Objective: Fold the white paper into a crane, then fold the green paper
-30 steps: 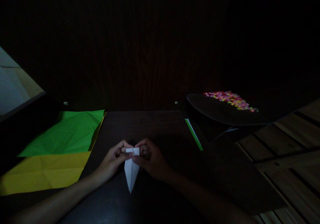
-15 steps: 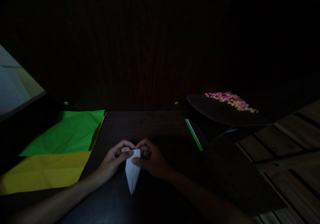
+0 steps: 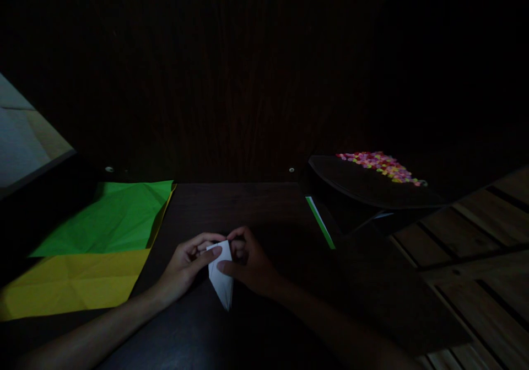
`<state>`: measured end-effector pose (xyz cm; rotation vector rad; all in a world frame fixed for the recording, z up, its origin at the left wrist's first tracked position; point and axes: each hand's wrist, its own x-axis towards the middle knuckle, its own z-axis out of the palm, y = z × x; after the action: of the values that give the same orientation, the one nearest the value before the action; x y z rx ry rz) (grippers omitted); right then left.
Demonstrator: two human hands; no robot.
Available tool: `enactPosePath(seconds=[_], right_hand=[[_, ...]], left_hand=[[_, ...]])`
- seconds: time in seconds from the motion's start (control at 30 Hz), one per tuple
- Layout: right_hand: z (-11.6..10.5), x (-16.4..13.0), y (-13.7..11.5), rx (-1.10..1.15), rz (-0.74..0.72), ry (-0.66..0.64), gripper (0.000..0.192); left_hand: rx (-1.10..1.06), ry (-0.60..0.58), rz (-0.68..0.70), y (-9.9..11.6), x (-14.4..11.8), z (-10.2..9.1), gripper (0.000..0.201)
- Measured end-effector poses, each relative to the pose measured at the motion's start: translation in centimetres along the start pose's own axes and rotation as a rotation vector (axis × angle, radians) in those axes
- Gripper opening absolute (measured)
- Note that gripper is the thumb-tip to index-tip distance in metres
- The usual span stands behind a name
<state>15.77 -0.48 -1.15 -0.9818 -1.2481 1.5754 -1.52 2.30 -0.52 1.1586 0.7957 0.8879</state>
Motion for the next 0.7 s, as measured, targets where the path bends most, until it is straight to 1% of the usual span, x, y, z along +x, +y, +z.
enactPosePath(seconds=[0.1,0.2,0.4,0.53,0.63,0.7], right_hand=[[0.0,0.0,-0.1,-0.025,0.013,0.020,0.054],[-0.1,0.1,-0.1,-0.056,0.004,0.056,0.051],[-0.7,0.4,-0.2,-0.070,-0.020,0.079,0.048],[-0.8,0.6,-0.2,-0.065,-0.013,0.077,0.047],[-1.0,0.7,-0.1,-0.054,-0.035,0.089,0.045],[-1.1,0.8,-0.1,-0.062,-0.059,0.104,0.042]], left_hand=[[0.006,0.111,0.015,0.0,0.1,-0.1,0.035],[-0.007,0.169,0.019,-0.2,0.2,-0.2,0.036],[-0.057,0.197,0.019,-0.3,0.2,-0.2,0.042],[-0.060,0.220,0.038,-0.6,0.2,-0.4,0.039],[-0.059,0.208,0.099,-0.6,0.2,-0.4,0.028],[0.013,0.182,0.142,-0.5,0.0,-0.4,0.017]])
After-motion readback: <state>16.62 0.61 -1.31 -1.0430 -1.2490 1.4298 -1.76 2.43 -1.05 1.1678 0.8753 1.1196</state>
